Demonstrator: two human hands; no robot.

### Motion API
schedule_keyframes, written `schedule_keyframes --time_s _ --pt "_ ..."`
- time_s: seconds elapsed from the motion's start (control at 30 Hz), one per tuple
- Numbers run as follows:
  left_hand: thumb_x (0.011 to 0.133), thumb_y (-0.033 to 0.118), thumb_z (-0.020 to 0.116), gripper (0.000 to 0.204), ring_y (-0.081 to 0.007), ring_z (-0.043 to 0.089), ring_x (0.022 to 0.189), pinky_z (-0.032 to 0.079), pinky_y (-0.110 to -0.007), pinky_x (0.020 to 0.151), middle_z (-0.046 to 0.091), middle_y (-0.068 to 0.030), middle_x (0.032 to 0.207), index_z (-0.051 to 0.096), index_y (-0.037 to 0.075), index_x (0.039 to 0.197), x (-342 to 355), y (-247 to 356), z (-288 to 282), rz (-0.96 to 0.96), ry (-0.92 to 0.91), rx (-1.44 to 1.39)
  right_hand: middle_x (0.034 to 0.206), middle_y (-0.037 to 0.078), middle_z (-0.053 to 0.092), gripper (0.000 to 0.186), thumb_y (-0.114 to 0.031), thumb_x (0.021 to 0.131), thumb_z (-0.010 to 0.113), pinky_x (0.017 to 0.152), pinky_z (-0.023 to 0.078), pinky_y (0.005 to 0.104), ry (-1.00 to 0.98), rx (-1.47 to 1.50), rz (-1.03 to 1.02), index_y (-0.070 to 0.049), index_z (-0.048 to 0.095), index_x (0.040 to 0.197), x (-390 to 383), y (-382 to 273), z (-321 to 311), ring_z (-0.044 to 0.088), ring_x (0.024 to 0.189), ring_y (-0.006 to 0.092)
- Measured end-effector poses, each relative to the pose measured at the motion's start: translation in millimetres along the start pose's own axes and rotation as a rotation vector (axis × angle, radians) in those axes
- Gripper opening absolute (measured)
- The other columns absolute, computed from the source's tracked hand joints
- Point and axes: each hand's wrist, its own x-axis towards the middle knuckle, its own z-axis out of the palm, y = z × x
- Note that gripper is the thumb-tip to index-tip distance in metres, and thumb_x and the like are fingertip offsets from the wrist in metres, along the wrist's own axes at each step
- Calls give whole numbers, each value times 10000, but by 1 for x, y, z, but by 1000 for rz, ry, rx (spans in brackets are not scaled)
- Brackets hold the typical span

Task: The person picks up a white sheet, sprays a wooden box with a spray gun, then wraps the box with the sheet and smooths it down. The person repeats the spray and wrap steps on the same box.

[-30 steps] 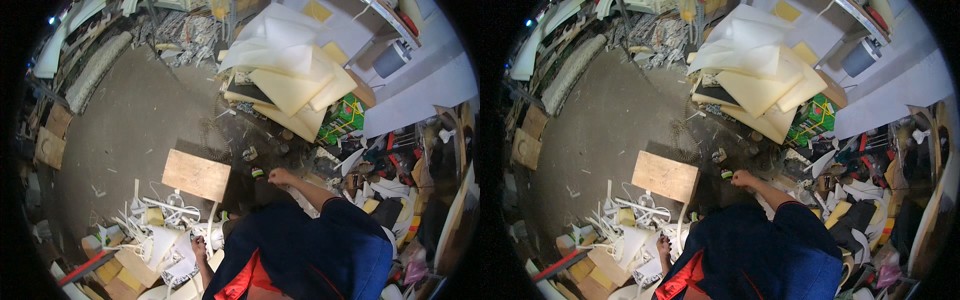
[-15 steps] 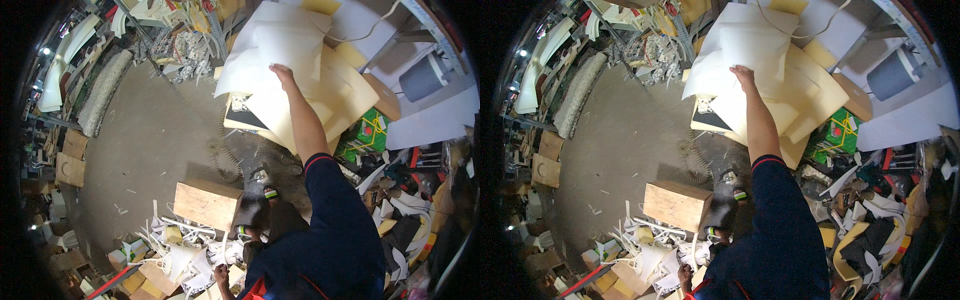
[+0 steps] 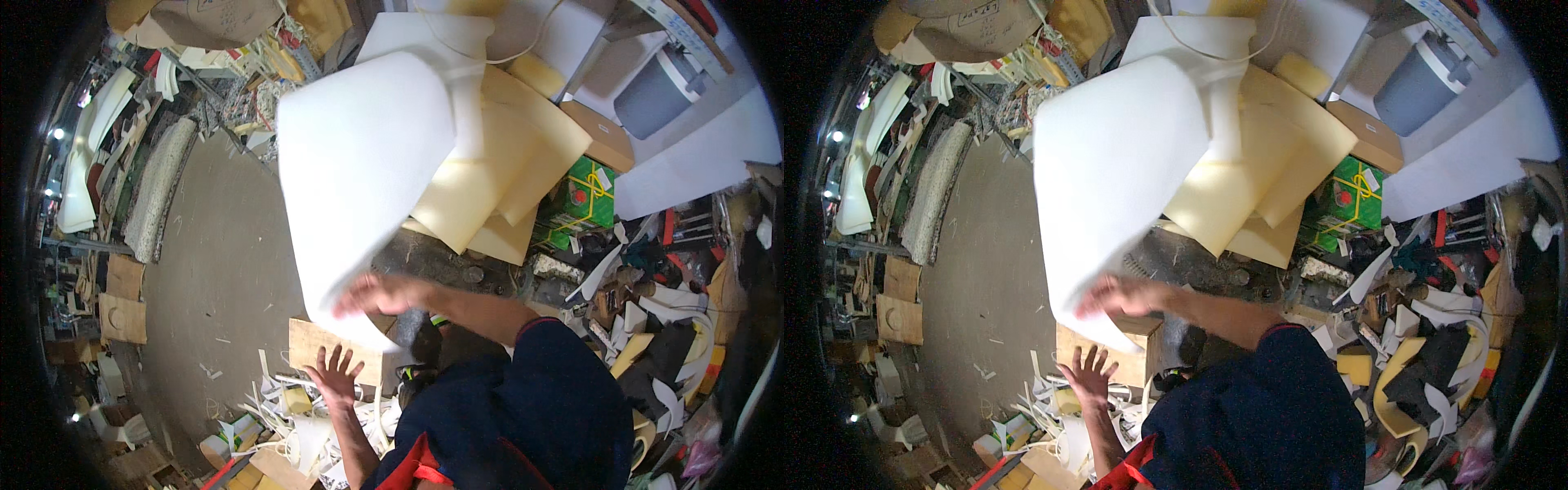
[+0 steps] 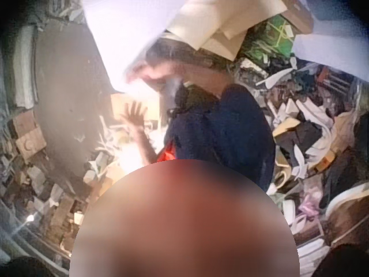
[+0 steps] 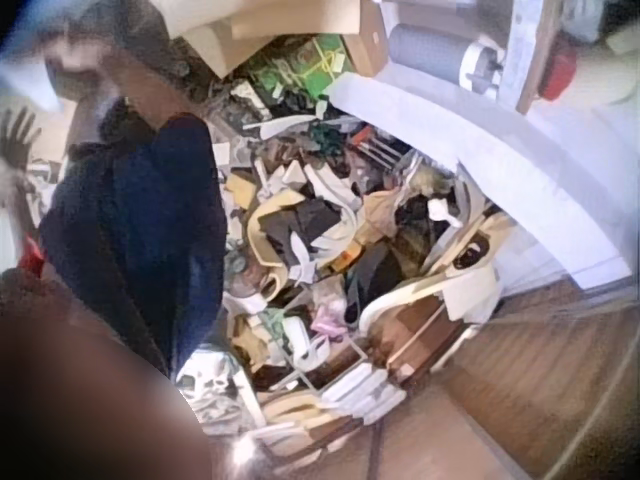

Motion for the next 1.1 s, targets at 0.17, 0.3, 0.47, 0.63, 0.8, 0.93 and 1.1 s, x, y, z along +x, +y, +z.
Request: schedule_keyframes --time_s 0.17,0.3,0.47,0.63,0.8,0.93,1.1 --pt "785 819 500 1070 -335 525 1205 541 -434 899 394 -201 1444 246 64 1498 34 3 73 -12 -139 -245 928 21 671 196 -188 867 733 769 470 280 -44 -77 258 -38 677 980 -82 52 19 582 861 114" --pt "841 568 683 859 -241 534 1194 487 -406 971 533 -105 1325 343 72 1455 39 -6 115 36 -254 -4 952 1 623 219 -98 846 737 749 456 256 187 -171 179 -46 634 1033 -126 72 8 566 885 95" --pt "873 560 643 797 -285 502 1260 451 -464 1013 482 -107 1415 358 92 1451 34 -26 134 -67 -371 -186 1148 89 579 650 24 797 734 907 488 297 450 -94 147 -3 400 1353 -144 73 6 576 1071 146" --pt "902 219 710 463 -242 627 1067 527 -396 901 632 -110 1213 531 30 1284 40 -40 123 67 -114 43 1168 99 579 690 -16 799 742 886 502 304 640 -184 -3 0 372 1381 -130 77 15 588 1058 158" --pt "883 123 729 324 -185 651 956 532 -342 851 682 -81 1085 610 22 1167 23 -43 110 97 -69 180 1139 113 620 519 -67 844 715 853 529 327 758 276 230 52 463 1282 -113 75 -10 625 1017 175" --pt "834 463 741 795 -297 601 1076 511 -472 858 554 -208 1293 406 3 1390 10 -50 94 -265 137 462 1119 128 657 454 -53 873 675 898 517 325 499 66 -28 20 530 1297 -94 60 -14 628 1031 179" --pt "821 600 685 1048 -387 368 1366 341 -545 1063 333 -280 1497 192 -5 1520 -3 -34 66 56 428 518 1409 202 516 636 -44 873 615 1073 402 313 351 -939 -31 -58 394 1469 -49 45 18 524 1285 251"
